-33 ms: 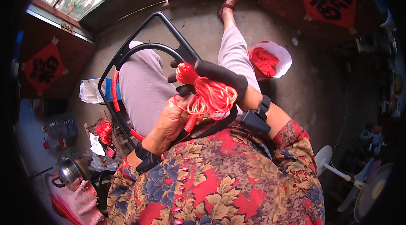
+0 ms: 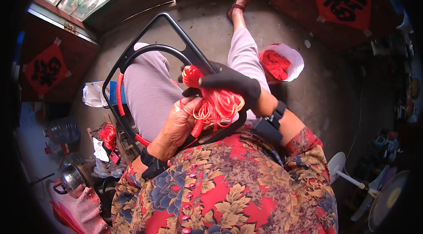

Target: Wrapping a black plastic furniture frame with red decorative plastic ribbon by hand.

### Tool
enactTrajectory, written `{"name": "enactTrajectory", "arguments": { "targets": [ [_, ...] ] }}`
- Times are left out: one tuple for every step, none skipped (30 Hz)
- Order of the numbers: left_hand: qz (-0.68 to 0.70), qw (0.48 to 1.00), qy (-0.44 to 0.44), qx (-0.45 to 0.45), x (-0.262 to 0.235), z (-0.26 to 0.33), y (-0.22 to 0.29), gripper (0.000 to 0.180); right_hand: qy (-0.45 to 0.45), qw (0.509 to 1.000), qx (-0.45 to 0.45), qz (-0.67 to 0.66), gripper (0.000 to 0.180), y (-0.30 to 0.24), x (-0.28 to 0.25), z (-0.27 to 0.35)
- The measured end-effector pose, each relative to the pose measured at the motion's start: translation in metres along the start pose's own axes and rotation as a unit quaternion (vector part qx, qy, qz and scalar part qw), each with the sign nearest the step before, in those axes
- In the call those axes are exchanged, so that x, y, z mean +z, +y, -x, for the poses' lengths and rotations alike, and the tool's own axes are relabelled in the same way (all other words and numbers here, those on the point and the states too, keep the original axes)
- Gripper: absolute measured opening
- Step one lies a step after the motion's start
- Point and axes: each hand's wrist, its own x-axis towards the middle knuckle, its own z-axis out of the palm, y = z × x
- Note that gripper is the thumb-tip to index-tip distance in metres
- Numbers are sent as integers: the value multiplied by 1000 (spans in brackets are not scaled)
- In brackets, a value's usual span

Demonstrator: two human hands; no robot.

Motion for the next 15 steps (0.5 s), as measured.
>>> {"name": "enactTrajectory", "arguments": {
  "targets": [
    [-3, 1000, 7, 1, -1, 0, 1, 21, 66, 992, 5, 109, 53, -4, 4, 7],
    [-6, 1000, 14, 3, -1, 1, 3, 20, 90, 982, 17, 168, 46, -6, 1, 13],
    [-7, 1000, 12, -4, 0, 2, 6, 18, 119, 971, 27, 208, 44, -4, -2, 20],
    [-6, 1000, 13, -5, 0, 4, 9, 18, 148, 957, 36, 246, 42, 1, -4, 30],
    [-28, 999, 16, -12, -1, 4, 11, 19, 157, 952, 43, 261, 42, 7, -6, 39],
    [-52, 998, 20, -19, -1, 3, 11, 20, 166, 946, 50, 275, 42, 11, -7, 47],
    [-41, 999, 32, -8, -1, 2, 8, 21, 186, 931, 74, 305, 42, 12, -7, 53],
    [-40, 999, 33, -9, -1, 2, 9, 21, 186, 931, 75, 305, 42, 15, -9, 60],
    [-43, 999, 33, -9, 0, 2, 10, 21, 190, 944, 56, 264, 42, 20, -14, 66],
    [-48, 998, 31, -10, 1, 2, 10, 22, 196, 955, 34, 222, 42, 24, -24, 74],
    [-49, 998, 31, -10, 2, 3, 11, 22, 122, 956, 10, 266, 44, 23, -41, 77],
    [-51, 998, 35, -8, 3, 3, 12, 22, 149, 967, -26, 204, 43, 28, -46, 89],
    [-52, 998, 41, -3, 3, 5, 13, 22, 221, 968, -51, 111, 43, 32, -50, 100],
    [-53, 998, 43, -1, 2, 5, 12, 22, 292, 953, -77, 15, 43, 36, -61, 112],
    [-56, 998, 33, -4, 0, 4, 12, 23, 311, 946, -89, -27, 42, 34, -76, 120]
  ]
}}
